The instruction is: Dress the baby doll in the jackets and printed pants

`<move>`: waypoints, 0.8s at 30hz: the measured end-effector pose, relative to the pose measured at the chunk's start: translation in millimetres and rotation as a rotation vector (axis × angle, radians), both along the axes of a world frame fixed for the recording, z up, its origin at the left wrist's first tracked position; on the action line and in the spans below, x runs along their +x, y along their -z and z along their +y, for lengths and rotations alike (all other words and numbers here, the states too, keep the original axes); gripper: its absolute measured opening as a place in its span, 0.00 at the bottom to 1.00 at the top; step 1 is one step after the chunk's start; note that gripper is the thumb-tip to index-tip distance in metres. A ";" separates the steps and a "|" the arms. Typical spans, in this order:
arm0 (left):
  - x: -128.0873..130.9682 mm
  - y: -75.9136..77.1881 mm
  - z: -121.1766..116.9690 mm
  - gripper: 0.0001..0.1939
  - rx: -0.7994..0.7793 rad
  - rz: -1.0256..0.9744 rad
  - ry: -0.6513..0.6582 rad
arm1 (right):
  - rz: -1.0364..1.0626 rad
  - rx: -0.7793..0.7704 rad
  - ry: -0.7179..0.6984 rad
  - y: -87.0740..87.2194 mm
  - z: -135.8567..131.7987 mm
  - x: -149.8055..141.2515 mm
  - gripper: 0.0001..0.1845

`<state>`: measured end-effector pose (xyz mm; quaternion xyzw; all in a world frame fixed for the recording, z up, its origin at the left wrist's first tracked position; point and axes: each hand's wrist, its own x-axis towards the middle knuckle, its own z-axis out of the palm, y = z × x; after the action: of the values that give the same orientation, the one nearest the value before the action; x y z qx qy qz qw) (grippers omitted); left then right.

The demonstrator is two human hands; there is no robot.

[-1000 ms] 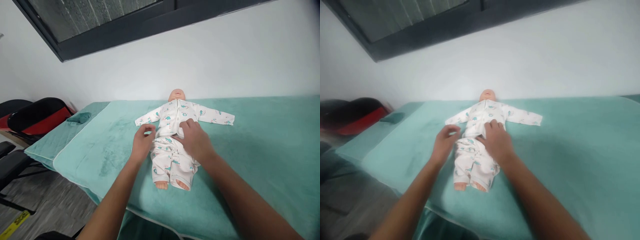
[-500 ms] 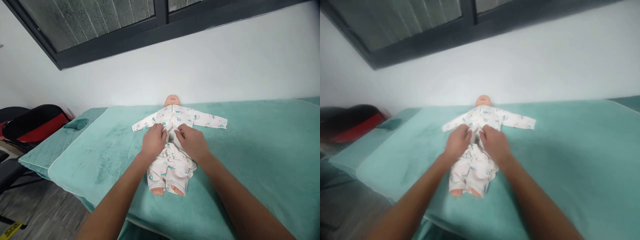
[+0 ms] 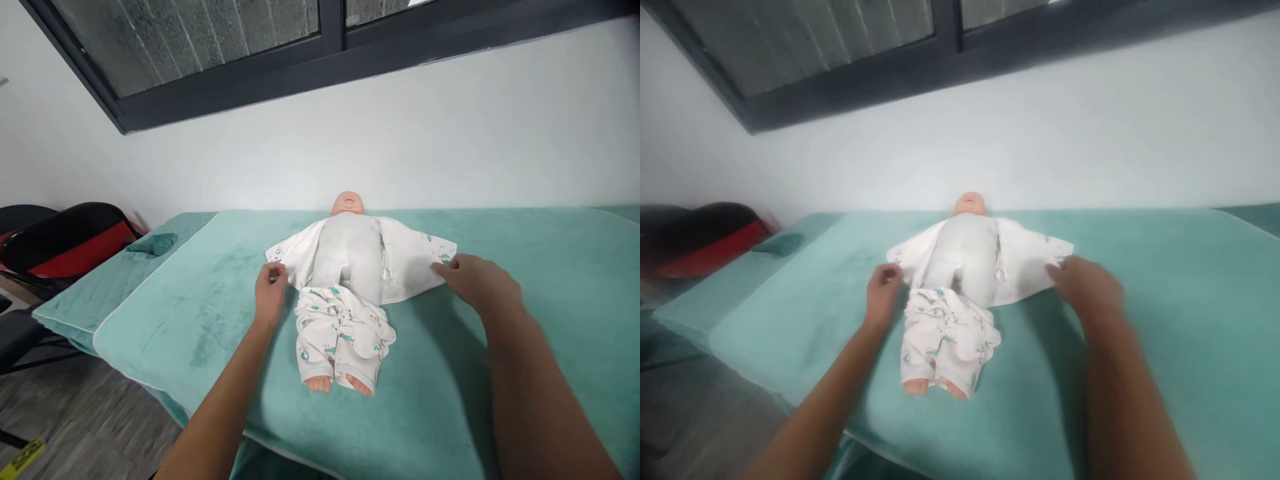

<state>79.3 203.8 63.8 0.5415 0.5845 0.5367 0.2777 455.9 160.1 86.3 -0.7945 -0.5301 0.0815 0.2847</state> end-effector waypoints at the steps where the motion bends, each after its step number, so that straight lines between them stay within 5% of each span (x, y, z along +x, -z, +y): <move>1: 1.3 -1.9 -3.7 0.08 -0.039 -0.007 0.119 | -0.034 -0.034 -0.036 -2.1 -0.2 -14.0 0.18; 6: -0.9 -13.2 -15.6 0.09 -0.275 -0.068 0.540 | 0.245 -0.066 -0.722 -19.5 -11.3 -85.0 0.18; 8: -4.3 -16.5 -17.8 0.09 -0.287 -0.089 0.622 | 0.308 -0.079 -0.845 -22.7 -18.7 -99.3 0.17; 14: -12.3 -23.0 -19.8 0.08 -0.262 -0.031 0.875 | 0.388 0.061 -0.964 -18.3 -34.2 -104.8 0.09; 20: -11.6 -28.7 -21.3 0.11 -0.245 0.066 0.912 | 0.433 0.221 -0.924 -0.9 -47.2 -108.4 0.05; 24: -11.1 -30.0 -22.8 0.09 -0.248 0.071 0.883 | 0.447 0.174 -0.948 9.1 -58.0 -105.4 0.03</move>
<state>68.2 181.0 93.8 0.7194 0.3668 0.2740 0.5222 350.5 102.1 77.1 -0.4046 -0.7622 0.3245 0.3875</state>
